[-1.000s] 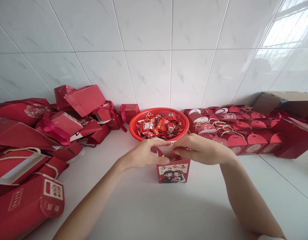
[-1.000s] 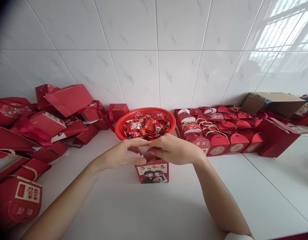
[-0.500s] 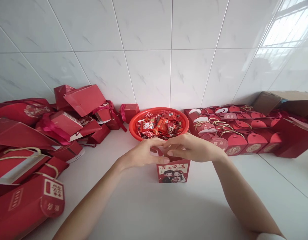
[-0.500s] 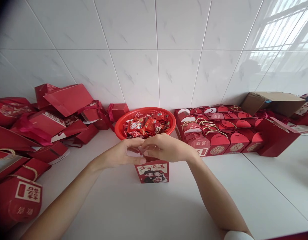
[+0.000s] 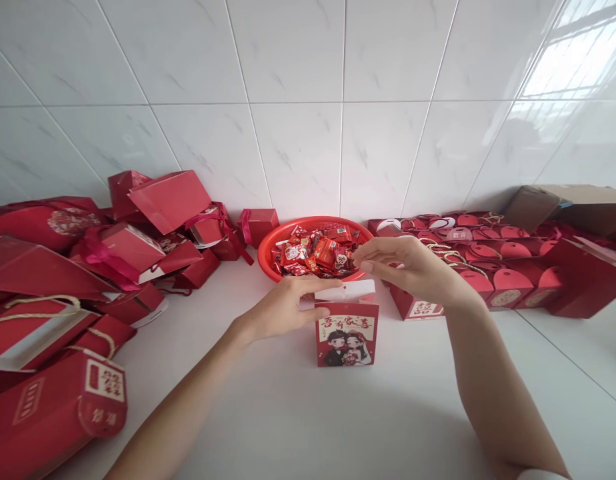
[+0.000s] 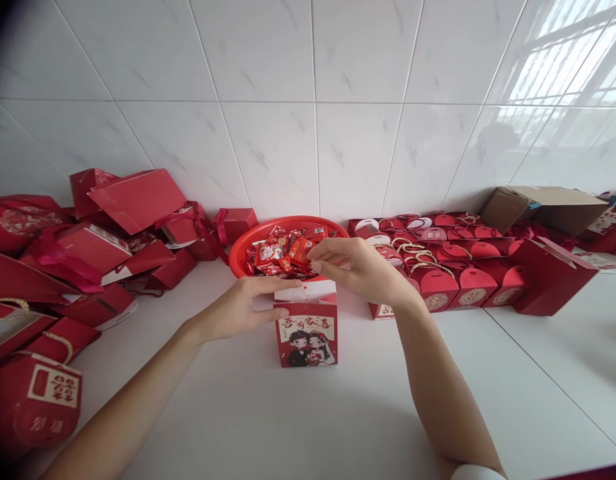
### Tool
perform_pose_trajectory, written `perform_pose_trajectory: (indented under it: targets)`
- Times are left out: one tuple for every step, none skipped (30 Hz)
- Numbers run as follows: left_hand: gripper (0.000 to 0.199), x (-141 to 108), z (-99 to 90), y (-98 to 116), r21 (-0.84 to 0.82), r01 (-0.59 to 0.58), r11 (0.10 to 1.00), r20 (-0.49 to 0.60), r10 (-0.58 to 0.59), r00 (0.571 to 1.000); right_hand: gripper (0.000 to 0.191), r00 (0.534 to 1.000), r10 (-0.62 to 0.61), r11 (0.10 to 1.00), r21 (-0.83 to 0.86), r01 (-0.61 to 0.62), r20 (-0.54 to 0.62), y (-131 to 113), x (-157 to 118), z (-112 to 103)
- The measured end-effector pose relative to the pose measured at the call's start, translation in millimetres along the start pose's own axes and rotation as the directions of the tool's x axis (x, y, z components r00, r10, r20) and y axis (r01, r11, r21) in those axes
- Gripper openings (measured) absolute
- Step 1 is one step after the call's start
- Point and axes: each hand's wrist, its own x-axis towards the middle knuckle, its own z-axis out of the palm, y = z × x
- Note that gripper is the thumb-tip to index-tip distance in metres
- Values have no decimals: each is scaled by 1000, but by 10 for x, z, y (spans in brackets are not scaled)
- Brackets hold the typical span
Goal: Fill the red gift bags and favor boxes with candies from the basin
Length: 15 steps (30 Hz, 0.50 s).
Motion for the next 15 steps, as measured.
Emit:
perform_pose_trajectory:
  targets:
    - [52, 6, 14, -14, 5, -8, 1000, -46, 9, 999, 25, 1000, 2, 1000, -8, -2, -3, 26, 9, -3]
    - [54, 14, 27, -31, 3, -16, 1000, -93, 16, 996, 26, 1000, 7, 1000, -12, -7, -7, 56, 22, -1]
    - [56, 22, 35, -49, -4, -23, 1000, -141, 22, 990, 27, 1000, 13, 1000, -8, -13, -11, 89, 37, 5]
    - [56, 30, 37, -67, -13, -31, 999, -192, 28, 981, 30, 1000, 22, 1000, 4, -22, -14, 125, 54, 15]
    - [55, 36, 30, -83, -22, -40, 999, -249, 33, 968, 33, 999, 32, 999, 23, -31, -14, 163, 73, 28]
    - [54, 42, 16, -96, -34, -47, 998, -311, 34, 950, 37, 999, 40, 998, 43, -40, -11, 200, 93, 43]
    - [51, 46, -4, -103, -49, -53, 997, -371, 31, 928, 42, 999, 47, 997, 63, -46, -3, 234, 114, 59]
    - [48, 47, -29, -106, -67, -59, 996, -424, 25, 905, 47, 999, 48, 995, 87, -49, 15, 264, 133, 77]
    - [46, 47, -57, -104, -90, -63, 994, -465, 14, 885, 50, 998, 44, 992, 120, -49, 46, 288, 151, 95]
    - [43, 46, -83, -98, -114, -69, 991, -494, 3, 870, 51, 996, 35, 986, 161, -48, 85, 305, 166, 115]
    - [41, 43, -107, -89, -138, -76, 987, -513, -6, 858, 50, 992, 22, 977, 208, -48, 122, 315, 178, 135]
    - [39, 39, -127, -80, -160, -84, 983, -524, -13, 851, 47, 989, 12, 966, 254, -51, 151, 319, 187, 156]
    - [37, 36, -142, -72, -178, -90, 980, -532, -19, 847, 45, 986, 7, 954, 293, -57, 167, 320, 194, 178]
    - [35, 34, -152, -65, -191, -96, 977, -539, -23, 842, 42, 986, 8, 945, 322, -63, 168, 320, 199, 199]
    - [32, 32, -157, -61, -197, -103, 975, -549, -22, 836, 39, 987, 14, 937, 343, -68, 158, 319, 203, 220]
